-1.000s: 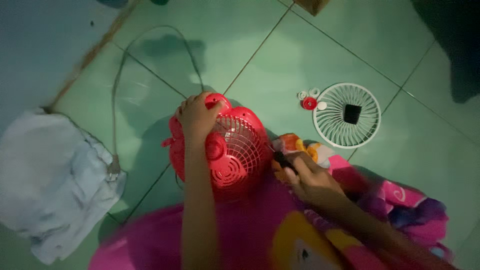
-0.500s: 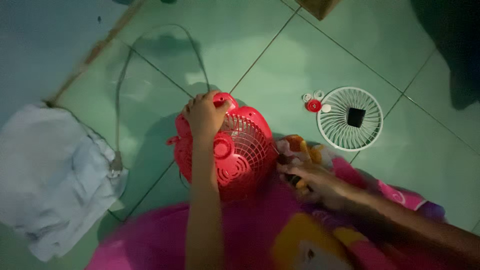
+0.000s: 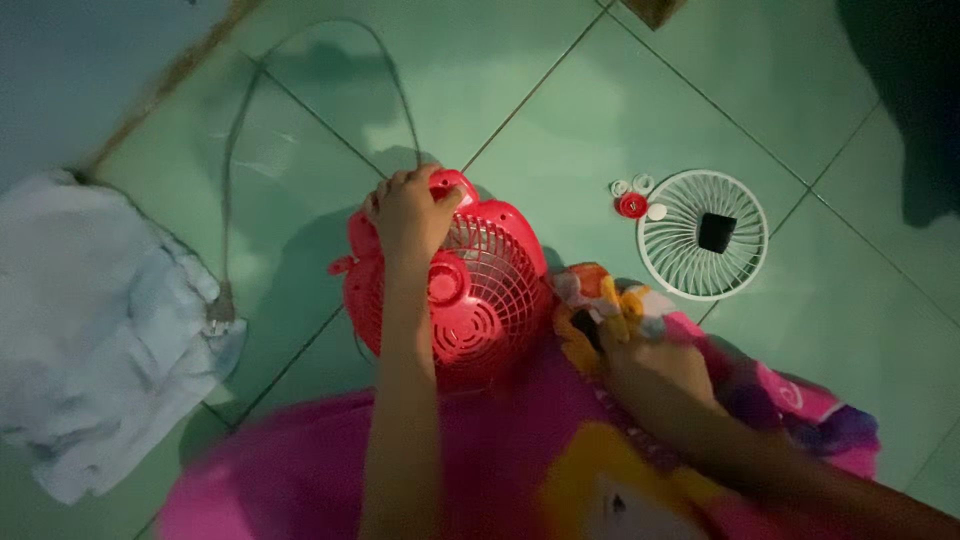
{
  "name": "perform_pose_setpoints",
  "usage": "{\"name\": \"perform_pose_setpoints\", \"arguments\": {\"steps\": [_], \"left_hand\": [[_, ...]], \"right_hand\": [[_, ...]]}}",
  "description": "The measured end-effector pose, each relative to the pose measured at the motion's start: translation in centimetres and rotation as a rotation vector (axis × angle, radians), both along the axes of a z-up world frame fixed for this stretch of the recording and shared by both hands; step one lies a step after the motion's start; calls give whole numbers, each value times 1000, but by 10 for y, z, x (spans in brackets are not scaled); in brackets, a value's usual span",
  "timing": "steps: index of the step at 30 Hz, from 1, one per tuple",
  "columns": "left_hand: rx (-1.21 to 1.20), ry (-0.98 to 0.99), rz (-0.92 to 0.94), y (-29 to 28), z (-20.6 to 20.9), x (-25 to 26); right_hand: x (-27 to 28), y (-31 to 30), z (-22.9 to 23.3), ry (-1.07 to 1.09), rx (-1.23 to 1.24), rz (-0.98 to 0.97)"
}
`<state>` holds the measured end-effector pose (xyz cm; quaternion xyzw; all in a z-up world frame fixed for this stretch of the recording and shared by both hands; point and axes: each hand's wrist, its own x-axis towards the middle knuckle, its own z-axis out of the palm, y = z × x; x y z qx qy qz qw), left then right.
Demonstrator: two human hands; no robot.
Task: The person uses a screwdriver to remove screws from the back and sides of a pink electric fan. They remove the rear grille and set it aside, then continue to unscrew and remove additional components from the fan housing.
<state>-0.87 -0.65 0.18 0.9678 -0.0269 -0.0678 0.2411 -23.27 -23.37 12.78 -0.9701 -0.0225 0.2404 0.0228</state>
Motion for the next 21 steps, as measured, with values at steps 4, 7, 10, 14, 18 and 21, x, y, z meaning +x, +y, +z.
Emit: {"name": "perform_pose_setpoints", "arguments": {"steps": [4, 7, 10, 14, 18, 21], "left_hand": [[17, 34, -2, 1, -6, 1], [55, -153, -18, 0, -8, 2], [52, 63, -21, 1, -6, 5], [32, 64, -12, 1, 0, 4], [50, 62, -26, -1, 4, 4], [49, 86, -24, -1, 3, 6]], "right_hand": [[-4, -16, -5, 163, 84, -99], [0, -30, -21, 197, 472, -484], [-8, -41, -28, -44, 663, -547], [0, -51, -26, -302, 613, -409], [13, -48, -17, -486, 644, -190], [19, -41, -12, -447, 629, -215]]}}
